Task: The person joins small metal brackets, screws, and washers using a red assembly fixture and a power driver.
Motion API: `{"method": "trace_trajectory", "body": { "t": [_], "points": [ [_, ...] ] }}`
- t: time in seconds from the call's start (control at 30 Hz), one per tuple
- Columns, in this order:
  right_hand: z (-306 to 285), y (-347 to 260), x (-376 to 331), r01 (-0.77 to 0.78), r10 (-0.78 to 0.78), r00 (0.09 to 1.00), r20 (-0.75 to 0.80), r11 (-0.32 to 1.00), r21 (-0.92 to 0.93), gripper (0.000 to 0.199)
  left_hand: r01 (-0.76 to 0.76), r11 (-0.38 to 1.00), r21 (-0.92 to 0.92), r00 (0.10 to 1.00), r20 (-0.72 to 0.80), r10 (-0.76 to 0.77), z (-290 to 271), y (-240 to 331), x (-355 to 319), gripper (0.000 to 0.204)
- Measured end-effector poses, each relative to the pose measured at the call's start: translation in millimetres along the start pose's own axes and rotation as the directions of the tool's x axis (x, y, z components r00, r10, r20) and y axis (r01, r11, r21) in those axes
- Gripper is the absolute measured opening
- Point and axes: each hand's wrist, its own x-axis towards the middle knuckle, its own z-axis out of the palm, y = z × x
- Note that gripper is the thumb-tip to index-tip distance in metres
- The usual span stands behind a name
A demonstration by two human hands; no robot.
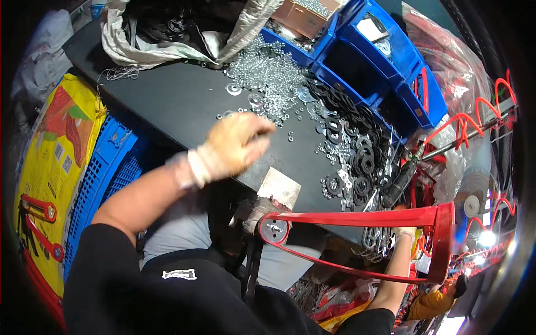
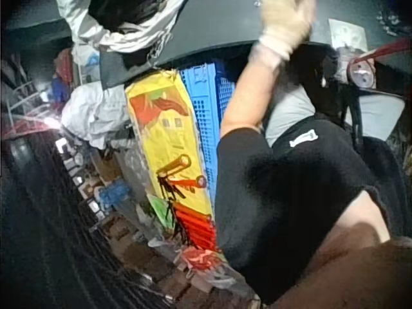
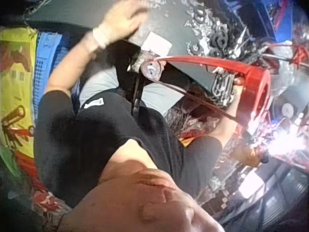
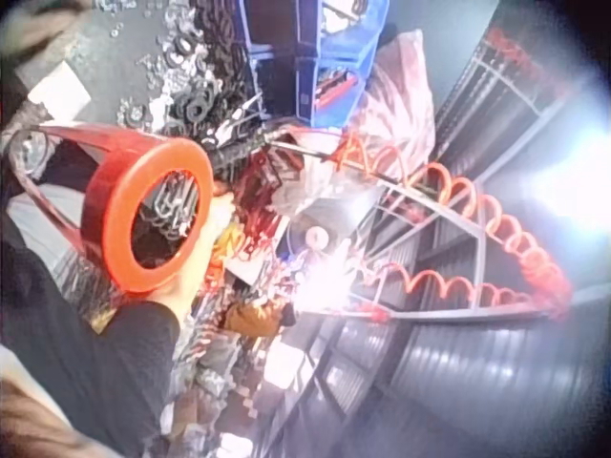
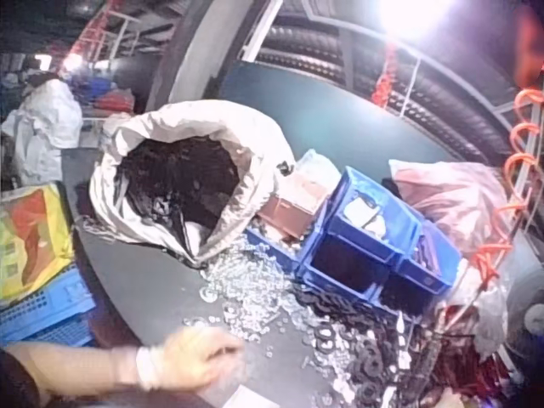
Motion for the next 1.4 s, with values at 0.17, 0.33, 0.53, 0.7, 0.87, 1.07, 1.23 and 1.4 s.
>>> {"method": "trace_trajectory", "body": {
  "t": [0.17, 0.33, 0.53, 0.7, 0.87, 1.07, 1.23, 1.4],
  "points": [
    [-91, -18, -18, 0.026, -0.03, 0.999, 0.016, 0.971, 0.236, 0.054, -0.002, 0.976, 0.216, 0.86, 0.499, -0.109, 2, -48, 39, 0.02],
    [-89, 109, -113, -0.017, -0.049, 0.994, 0.101, 0.822, 0.569, 0.053, -0.196, 0.979, 0.056, 0.806, 0.578, 0.128, 8, -58, 64, 0.017],
    [-137, -80, -228, -0.09, -0.122, 0.979, 0.162, 0.456, 0.885, 0.052, 0.522, 0.199, -0.829, 0.852, 0.499, -0.157, 11, 7, 27, 0.016],
    [-212, -204, -270, -0.152, -0.19, 0.968, 0.165, 0.077, 0.985, 0.051, 0.392, -0.577, -0.717, 0.825, 0.552, -0.125, 22, 58, 3, 0.021],
    [-276, -249, -265, -0.207, -0.277, 0.954, 0.117, -0.321, 0.924, 0.05, 0.451, -0.508, -0.733, 0.801, 0.584, -0.132, 10, 64, -3, 0.028],
    [-302, -264, -259, -0.255, -0.3, 0.946, 0.125, -0.447, 0.857, 0.049, 0.575, -0.197, -0.794, 0.764, 0.607, -0.219, -3, 69, 2, 0.029],
    [-312, -278, -258, -0.311, -0.298, 0.932, 0.205, -0.368, 0.876, 0.048, 0.654, -0.17, -0.737, 0.712, 0.675, -0.193, -6, 72, 0, 0.037],
    [-299, -243, -258, -0.347, -0.305, 0.918, 0.254, -0.306, 0.886, 0.047, 0.377, 0.568, -0.731, 0.915, 0.198, -0.352, 4, 43, -49, 0.067]
  ]
}}
